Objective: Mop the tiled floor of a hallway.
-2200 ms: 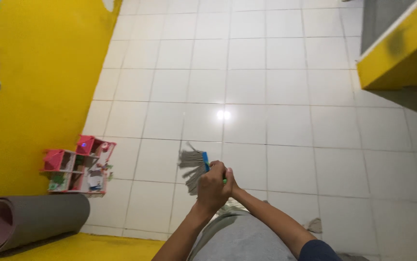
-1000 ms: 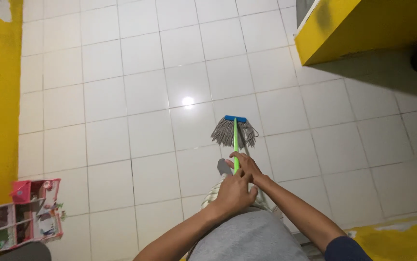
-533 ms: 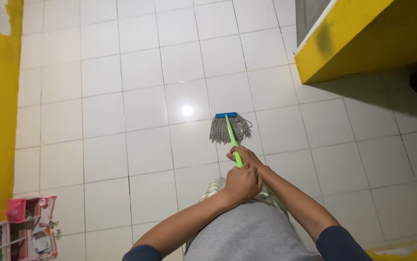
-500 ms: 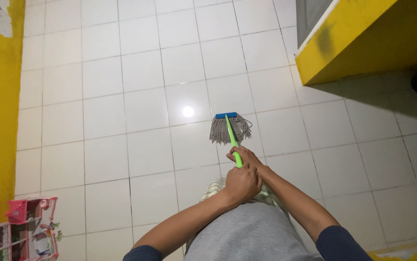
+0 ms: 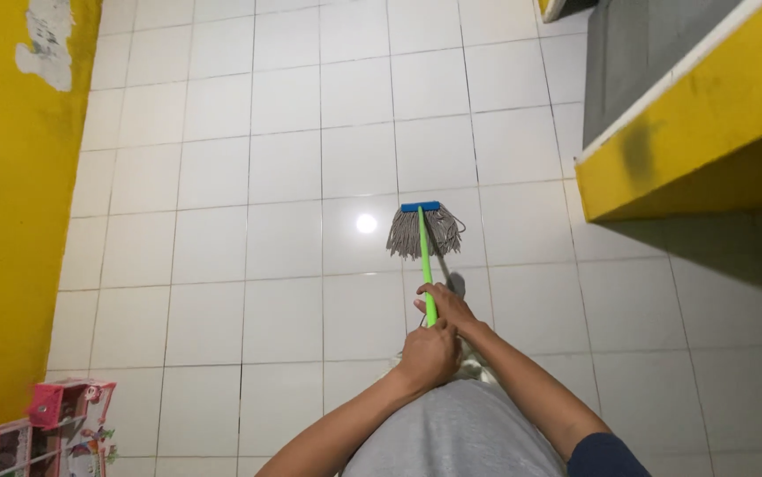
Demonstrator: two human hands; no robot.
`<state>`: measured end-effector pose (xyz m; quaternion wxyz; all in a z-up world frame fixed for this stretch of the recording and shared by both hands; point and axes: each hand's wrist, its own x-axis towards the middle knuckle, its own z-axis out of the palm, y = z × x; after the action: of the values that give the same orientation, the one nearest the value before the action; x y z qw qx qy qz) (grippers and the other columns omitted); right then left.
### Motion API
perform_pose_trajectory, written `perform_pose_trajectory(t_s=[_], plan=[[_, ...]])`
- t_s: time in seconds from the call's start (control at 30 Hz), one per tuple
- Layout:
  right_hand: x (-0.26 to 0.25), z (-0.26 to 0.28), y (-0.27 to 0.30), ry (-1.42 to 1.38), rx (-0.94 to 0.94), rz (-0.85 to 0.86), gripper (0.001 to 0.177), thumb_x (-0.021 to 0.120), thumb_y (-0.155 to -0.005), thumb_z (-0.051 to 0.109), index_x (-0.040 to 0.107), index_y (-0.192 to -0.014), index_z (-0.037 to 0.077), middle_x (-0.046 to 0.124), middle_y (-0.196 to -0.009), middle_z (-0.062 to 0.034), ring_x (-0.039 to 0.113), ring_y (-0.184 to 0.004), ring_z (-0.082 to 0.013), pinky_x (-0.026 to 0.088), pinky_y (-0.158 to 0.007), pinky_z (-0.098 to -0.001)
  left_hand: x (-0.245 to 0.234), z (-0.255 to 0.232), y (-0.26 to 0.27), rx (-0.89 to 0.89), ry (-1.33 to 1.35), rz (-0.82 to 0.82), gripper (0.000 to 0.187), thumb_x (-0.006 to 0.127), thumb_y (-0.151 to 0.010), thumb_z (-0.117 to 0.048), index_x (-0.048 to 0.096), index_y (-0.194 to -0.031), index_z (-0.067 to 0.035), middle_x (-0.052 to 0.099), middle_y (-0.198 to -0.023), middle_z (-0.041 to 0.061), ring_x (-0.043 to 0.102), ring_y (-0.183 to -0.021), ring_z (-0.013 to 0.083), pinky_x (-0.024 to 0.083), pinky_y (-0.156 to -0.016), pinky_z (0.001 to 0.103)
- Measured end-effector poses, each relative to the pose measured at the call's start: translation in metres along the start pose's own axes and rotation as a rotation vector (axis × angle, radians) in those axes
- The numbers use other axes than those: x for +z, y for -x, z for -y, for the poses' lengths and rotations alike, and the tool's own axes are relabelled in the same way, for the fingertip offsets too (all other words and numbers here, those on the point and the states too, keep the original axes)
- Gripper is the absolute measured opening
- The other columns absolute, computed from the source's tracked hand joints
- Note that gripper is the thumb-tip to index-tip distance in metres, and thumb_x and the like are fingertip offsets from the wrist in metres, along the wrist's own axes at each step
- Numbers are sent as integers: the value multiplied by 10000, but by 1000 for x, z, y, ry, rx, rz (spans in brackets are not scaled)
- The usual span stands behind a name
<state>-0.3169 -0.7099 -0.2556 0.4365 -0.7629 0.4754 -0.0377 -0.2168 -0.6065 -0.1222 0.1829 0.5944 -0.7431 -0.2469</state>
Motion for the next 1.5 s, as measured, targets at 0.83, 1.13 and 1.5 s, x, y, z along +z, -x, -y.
perform_pose_trajectory(t_s=[0.83, 1.13, 1.5], plan=[[-232, -24, -323, -4, -79, 73, 368, 610, -970, 431, 620, -1230, 170, 428, -1576, -100, 558, -1306, -369, 476, -1042, -474, -97, 82, -373, -152, 95, -146, 79, 667, -819, -92, 683, -835, -16, 705, -787, 204, 688, -611, 406, 544, -552, 514], [-317, -9, -492, 12, -5, 91, 391, 593, -999, 444, 597, -1292, 185, 338, -1639, -78, 443, -1430, -318, 369, -1132, -459, -155, 175, -536, -80, 50, 69, 177, 623, -909, -101, 656, -993, 51, 691, -796, 260, 719, -621, 371, 586, -549, 451], [-378, 21, -638, -85, 12, 33, 394, 566, -980, 436, 608, -1272, 175, 348, -1635, -87, 479, -1402, -313, 389, -1138, -433, -237, 259, -671, -61, 29, 153, 178, 640, -864, -125, 665, -978, 9, 705, -870, 248, 711, -681, 404, 570, -613, 499]])
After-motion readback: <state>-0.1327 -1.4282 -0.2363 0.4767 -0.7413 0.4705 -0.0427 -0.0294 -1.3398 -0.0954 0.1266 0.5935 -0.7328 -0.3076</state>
